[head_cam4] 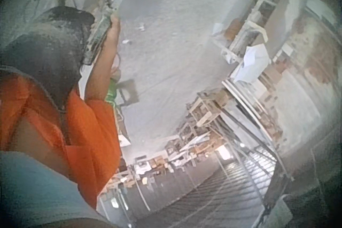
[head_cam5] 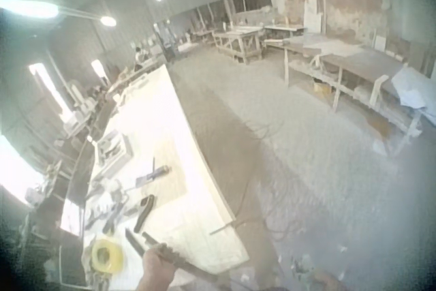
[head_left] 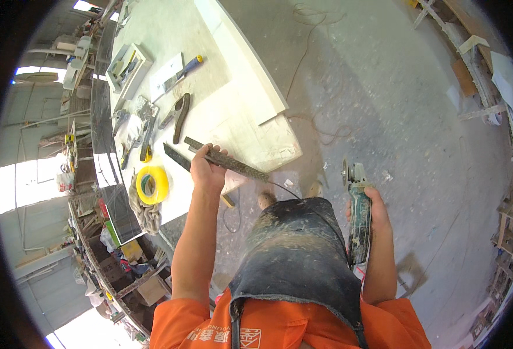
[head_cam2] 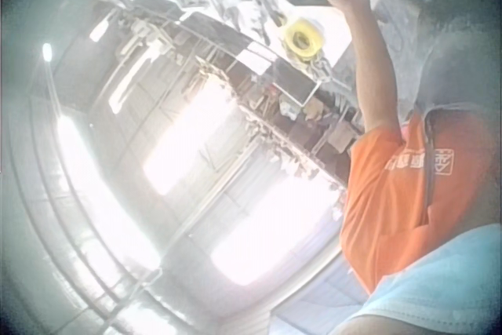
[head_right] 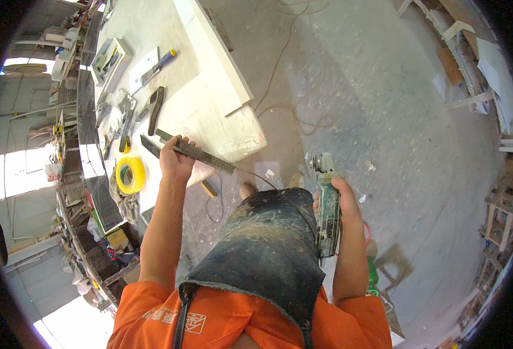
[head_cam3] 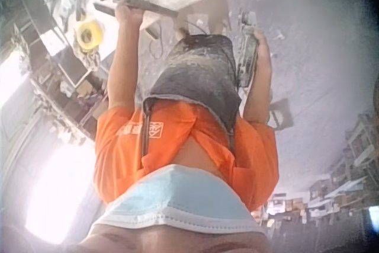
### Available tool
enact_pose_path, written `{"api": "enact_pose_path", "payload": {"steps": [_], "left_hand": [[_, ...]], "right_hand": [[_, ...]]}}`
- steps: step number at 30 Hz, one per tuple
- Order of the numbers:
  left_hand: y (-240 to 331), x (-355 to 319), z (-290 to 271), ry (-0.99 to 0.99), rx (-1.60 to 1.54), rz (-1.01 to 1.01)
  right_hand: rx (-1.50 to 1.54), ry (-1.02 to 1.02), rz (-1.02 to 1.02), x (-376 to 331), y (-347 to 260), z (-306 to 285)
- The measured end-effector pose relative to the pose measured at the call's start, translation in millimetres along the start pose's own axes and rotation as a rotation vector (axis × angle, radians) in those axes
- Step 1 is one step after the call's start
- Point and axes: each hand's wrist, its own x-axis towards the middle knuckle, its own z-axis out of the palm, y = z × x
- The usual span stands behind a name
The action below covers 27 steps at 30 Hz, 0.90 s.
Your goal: The person grinds the edges of black metal trim pieces using an angle grinder, then fits them onto the edges of a large black marble slab. They apply yellow tape to secure the trims in place.
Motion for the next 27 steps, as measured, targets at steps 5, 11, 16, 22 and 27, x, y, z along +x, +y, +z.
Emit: {"api": "enact_pose_path", "payload": {"steps": [5, 11, 16, 22, 27], "left_hand": [[14, -15, 10, -0.105, 0.267, 0.148], [17, -30, 22, -0.204, 0.202, 0.025], [-1, -38, 36, -0.319, 0.164, -0.073], [-22, -35, 37, -0.4, 0.156, -0.062], [-29, -30, 33, -0.481, 0.162, 0.005]], "right_hand": [[-0.1, -0.03, -0.147, -21, -6, 15], [-0.271, 0.029, -0.399, -40, 4, 45], [-0.522, 0.205, -0.6, -46, 18, 59], [-1.028, 0.339, -0.777, -57, 40, 125], [-1.315, 0.34, -0.718, -56, 50, 180]]}}
